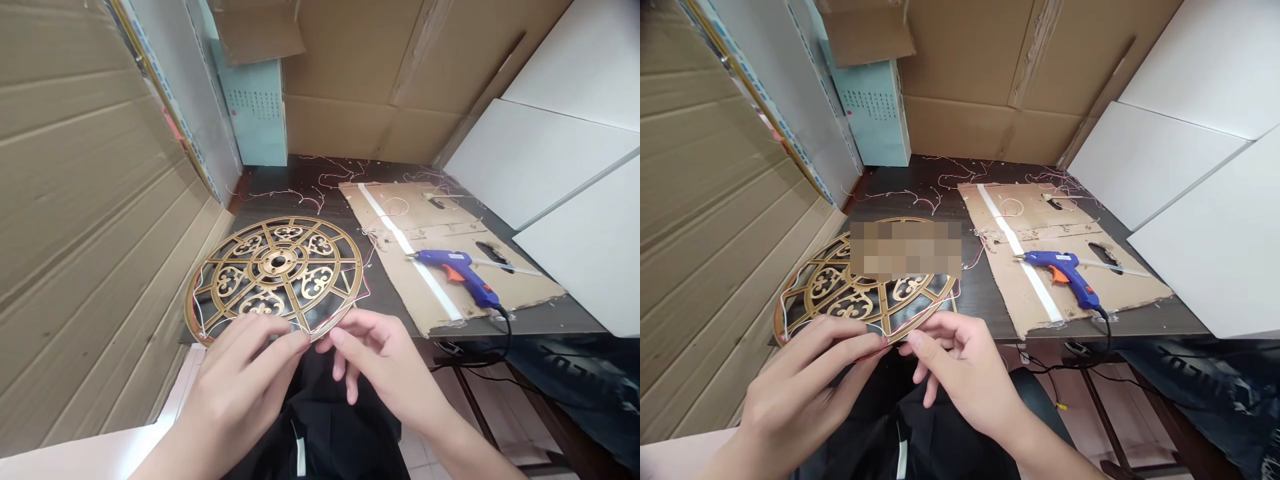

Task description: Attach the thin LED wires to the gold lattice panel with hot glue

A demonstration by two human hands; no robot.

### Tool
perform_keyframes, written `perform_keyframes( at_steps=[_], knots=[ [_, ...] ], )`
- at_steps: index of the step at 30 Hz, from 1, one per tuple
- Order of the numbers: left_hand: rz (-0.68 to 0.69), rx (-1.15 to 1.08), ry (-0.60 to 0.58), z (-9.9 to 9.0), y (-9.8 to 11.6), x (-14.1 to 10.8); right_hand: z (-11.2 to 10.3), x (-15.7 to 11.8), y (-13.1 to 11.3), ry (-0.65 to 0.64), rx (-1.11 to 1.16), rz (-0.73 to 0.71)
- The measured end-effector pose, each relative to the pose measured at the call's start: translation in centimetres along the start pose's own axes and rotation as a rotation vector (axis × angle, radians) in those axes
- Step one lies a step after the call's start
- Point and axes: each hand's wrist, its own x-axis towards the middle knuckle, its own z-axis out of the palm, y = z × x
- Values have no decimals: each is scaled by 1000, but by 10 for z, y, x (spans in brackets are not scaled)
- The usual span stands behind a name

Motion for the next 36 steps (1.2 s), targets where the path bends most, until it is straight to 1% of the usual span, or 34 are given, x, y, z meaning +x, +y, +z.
perform_keyframes(
  at_steps=[2,3,4,5,6,7,8,9,10,11,12,14,17,20,23,28,31,34,36],
  knots=[
    [4,4,-2,-1,0,0,-6,-6,-4,34,-192,-35],
    [11,4,1,-1,0,0,-13,-10,-6,79,-318,-81],
    [18,7,3,-2,0,1,-22,-14,-8,155,-455,-151],
    [29,15,5,-2,0,1,-34,-17,-10,275,-598,-243],
    [47,26,6,-2,0,1,-48,-20,-11,449,-739,-345],
    [66,38,9,-2,-1,2,-63,-23,-12,657,-873,-441],
    [87,46,17,-1,-2,2,-80,-25,-13,854,-1011,-480],
    [101,48,26,1,-3,3,-97,-26,-13,1029,-1137,-477],
    [111,45,43,4,-5,3,-113,-26,-12,1111,-1232,-435],
    [116,39,64,8,-8,4,-126,-26,-11,1135,-1287,-365],
    [118,34,79,12,-11,5,-137,-24,-11,1127,-1306,-279],
    [126,33,87,21,-19,7,-150,-18,-9,1131,-1334,-187],
    [129,35,54,32,-31,10,-155,-9,-9,1157,-1370,-91],
    [118,30,-14,38,-42,10,-155,-2,-10,1130,-1353,-20],
    [104,32,-72,40,-49,7,-159,2,-6,1111,-1325,-48],
    [93,32,-72,43,-50,3,-166,4,4,1153,-1255,-131],
    [87,19,-59,44,-50,2,-168,3,6,1202,-1202,-201],
    [93,11,-60,42,-51,0,-164,1,8,1265,-1156,-292],
    [101,4,-66,41,-51,-1,-156,-1,11,1282,-1136,-355]
  ],
)
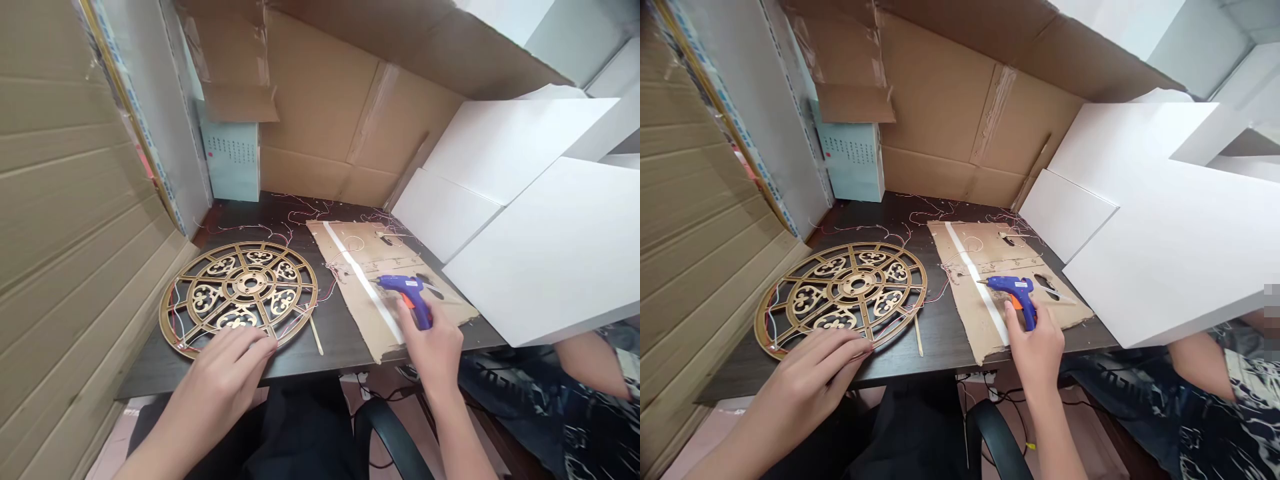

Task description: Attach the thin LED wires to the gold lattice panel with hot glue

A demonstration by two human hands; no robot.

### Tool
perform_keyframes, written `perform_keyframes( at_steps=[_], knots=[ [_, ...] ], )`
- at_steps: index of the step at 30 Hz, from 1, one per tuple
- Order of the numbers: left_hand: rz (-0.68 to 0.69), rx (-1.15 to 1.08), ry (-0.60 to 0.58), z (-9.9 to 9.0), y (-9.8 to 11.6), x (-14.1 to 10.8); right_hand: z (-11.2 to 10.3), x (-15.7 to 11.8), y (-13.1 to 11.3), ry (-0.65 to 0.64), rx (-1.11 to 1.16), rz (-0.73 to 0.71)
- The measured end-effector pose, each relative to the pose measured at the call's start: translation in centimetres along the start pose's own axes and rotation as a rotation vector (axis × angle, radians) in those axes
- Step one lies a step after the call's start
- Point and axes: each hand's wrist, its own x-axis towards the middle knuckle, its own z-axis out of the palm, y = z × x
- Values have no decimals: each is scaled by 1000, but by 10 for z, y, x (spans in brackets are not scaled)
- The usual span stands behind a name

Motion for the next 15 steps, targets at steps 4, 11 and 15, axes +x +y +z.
perform_keyframes(
  at_steps=[4,11,15],
  knots=[
    [4,-33,-33,-3,0,-1,-2,-27,-16,37,119,-159],
    [-16,-64,-100,-3,0,-2,0,-53,-47,137,292,-560],
    [-3,-42,-61,-4,5,1,2,-53,-60,138,272,-675]
  ],
)
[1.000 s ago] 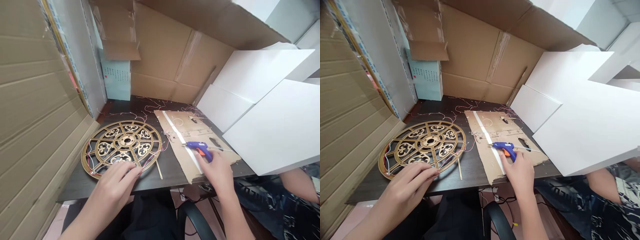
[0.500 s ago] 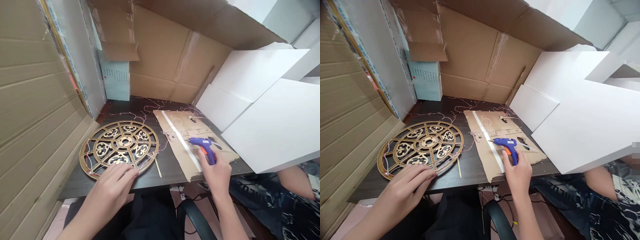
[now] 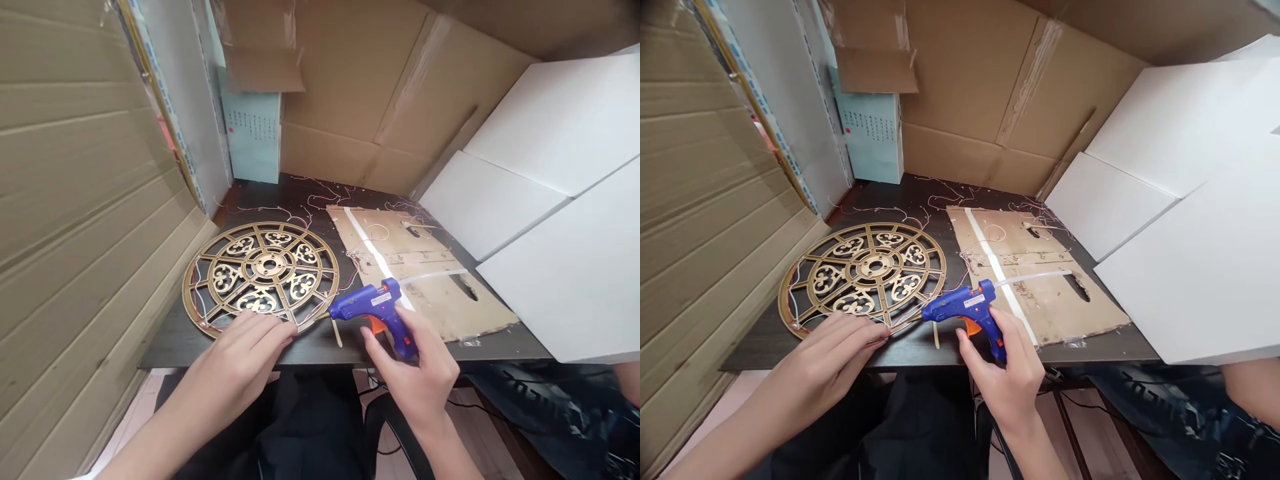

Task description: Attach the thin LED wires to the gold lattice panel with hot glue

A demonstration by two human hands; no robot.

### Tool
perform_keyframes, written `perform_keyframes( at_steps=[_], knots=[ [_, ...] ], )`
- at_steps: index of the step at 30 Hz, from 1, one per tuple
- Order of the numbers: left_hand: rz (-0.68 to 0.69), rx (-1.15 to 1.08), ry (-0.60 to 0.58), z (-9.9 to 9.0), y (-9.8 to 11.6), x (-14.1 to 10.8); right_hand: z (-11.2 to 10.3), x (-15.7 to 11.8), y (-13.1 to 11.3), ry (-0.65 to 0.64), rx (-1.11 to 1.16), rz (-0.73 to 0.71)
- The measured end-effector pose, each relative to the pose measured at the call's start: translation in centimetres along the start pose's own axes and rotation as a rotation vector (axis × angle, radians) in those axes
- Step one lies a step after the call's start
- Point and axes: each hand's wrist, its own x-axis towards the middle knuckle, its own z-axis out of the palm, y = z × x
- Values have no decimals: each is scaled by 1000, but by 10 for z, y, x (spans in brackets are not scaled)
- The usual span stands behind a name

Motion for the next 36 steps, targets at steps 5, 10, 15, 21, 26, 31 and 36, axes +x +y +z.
perform_keyframes(
  at_steps=[5,10,15,21,26,31,36],
  knots=[
    [1,7,49,-1,5,4,4,1,-6,4,-28,-38],
    [-3,1,59,0,5,4,5,-3,-6,-3,-25,-38],
    [-1,-6,61,1,6,5,5,-3,-7,-19,-29,-48],
    [-1,3,52,0,6,7,3,0,-11,-54,0,-59],
    [-4,5,37,1,4,5,1,3,-12,-46,-23,-76],
    [-8,3,36,0,5,5,-3,4,-11,-64,-27,-87],
    [-2,10,40,0,6,4,-5,4,-12,-63,-12,-92]
  ],
)
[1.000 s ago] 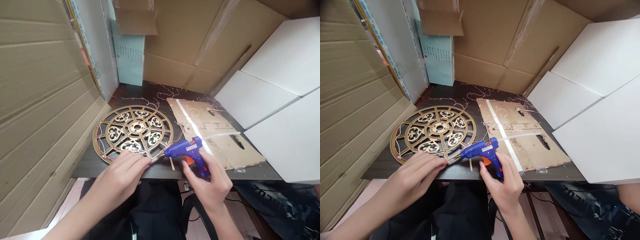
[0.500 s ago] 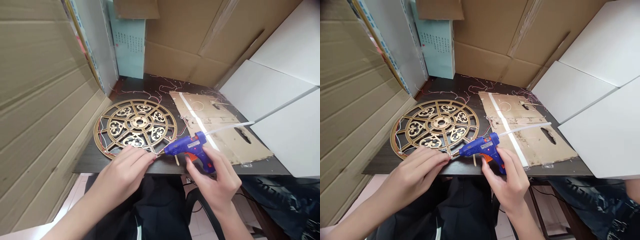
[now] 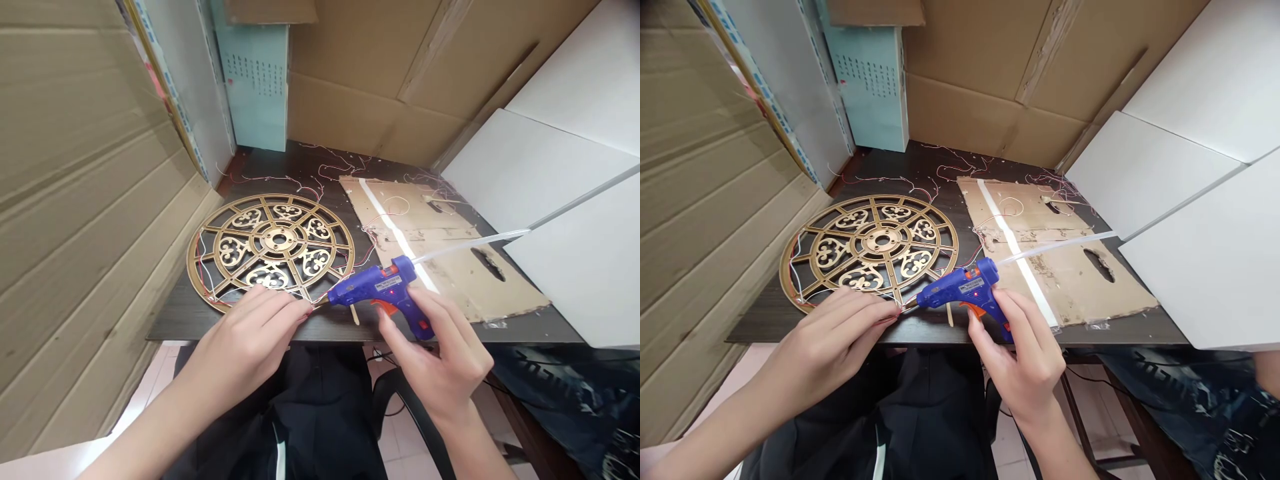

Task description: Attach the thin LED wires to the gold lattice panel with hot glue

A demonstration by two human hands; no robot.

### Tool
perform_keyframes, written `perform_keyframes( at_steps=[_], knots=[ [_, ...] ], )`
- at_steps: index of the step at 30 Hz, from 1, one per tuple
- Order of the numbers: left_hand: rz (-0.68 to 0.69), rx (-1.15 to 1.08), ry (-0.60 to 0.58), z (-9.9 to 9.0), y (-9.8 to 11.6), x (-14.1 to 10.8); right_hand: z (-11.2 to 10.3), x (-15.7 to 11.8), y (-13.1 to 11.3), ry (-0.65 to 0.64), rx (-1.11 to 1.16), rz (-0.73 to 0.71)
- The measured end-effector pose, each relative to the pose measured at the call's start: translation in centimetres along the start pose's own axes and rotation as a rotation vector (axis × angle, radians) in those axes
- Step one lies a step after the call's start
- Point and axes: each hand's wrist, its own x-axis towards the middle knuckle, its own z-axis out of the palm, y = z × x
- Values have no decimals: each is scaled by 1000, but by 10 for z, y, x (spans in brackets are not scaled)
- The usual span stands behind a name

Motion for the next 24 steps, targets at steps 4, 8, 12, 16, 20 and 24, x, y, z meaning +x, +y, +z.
perform_keyframes(
  at_steps=[4,8,12,16,20,24],
  knots=[
    [-4,5,-11,0,0,0,0,-1,0,7,-1,-9],
    [-7,8,-13,-1,1,1,0,-2,-1,17,-15,-5],
    [-6,1,-12,-1,0,0,1,-3,0,25,-21,-3],
    [-14,-4,-21,0,-1,0,2,-3,-1,19,-27,-12],
    [-18,-8,-11,0,-1,1,3,-3,-2,21,-11,-12],
    [-21,-23,-1,0,-1,2,3,-4,-2,21,1,-1]
  ],
)
